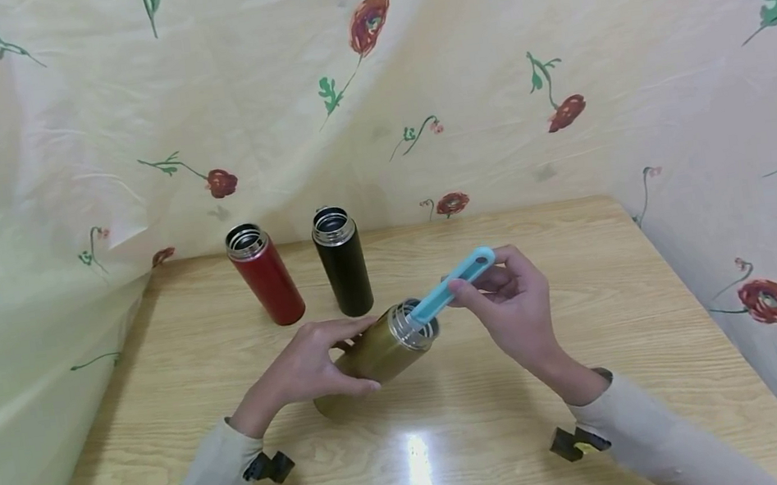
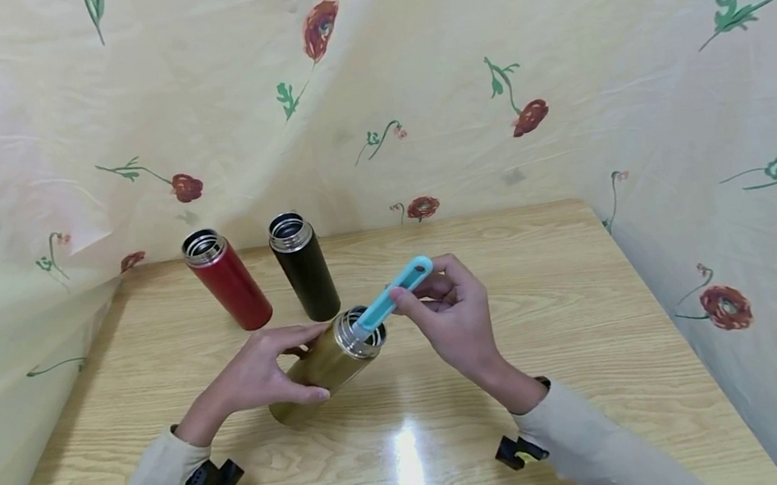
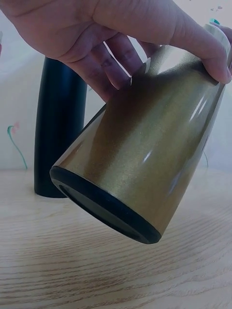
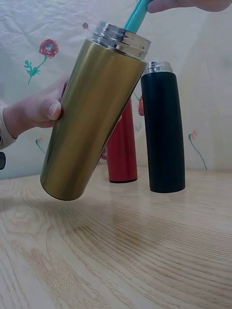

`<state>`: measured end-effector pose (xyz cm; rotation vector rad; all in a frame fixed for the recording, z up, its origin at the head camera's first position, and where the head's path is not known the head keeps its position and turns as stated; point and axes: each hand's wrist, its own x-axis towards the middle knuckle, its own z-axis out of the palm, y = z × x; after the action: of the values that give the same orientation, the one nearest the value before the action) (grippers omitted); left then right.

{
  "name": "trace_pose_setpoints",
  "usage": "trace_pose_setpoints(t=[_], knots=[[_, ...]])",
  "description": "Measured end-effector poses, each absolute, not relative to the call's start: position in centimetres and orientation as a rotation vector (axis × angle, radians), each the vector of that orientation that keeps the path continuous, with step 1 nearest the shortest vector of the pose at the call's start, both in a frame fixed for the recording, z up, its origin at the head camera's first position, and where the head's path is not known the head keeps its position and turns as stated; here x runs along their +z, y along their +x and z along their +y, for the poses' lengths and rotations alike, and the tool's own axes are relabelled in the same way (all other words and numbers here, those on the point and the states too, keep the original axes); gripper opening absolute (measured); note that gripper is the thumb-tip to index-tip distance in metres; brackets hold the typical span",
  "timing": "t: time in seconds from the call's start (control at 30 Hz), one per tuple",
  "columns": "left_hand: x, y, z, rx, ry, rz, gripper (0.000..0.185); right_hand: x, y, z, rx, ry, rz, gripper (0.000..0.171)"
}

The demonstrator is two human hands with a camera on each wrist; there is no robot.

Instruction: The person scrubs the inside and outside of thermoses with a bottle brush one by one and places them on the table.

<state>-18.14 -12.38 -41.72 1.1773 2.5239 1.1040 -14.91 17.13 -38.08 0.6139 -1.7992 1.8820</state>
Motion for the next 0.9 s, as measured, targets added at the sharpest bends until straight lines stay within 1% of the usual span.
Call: trace_pose_setpoints(t=[0.3,0.47,0.9], knots=[[-41.6,-18.1,-12.5,1.117,1.161,2.516,0.085,-37.6,-14.7,17.0,1.884,0.613,-1.794,0.022],[-41.5,-18.1,-12.6,1.133,1.154,2.515,0.087,-37.4,-14.8,17.2,1.863,0.626,-1.78,0.024],[-42.0,-18.1,-13.0,1.102,1.105,2.532,0.086,-36.6,-14.8,17.8,1.88,0.614,-1.739,0.025]])
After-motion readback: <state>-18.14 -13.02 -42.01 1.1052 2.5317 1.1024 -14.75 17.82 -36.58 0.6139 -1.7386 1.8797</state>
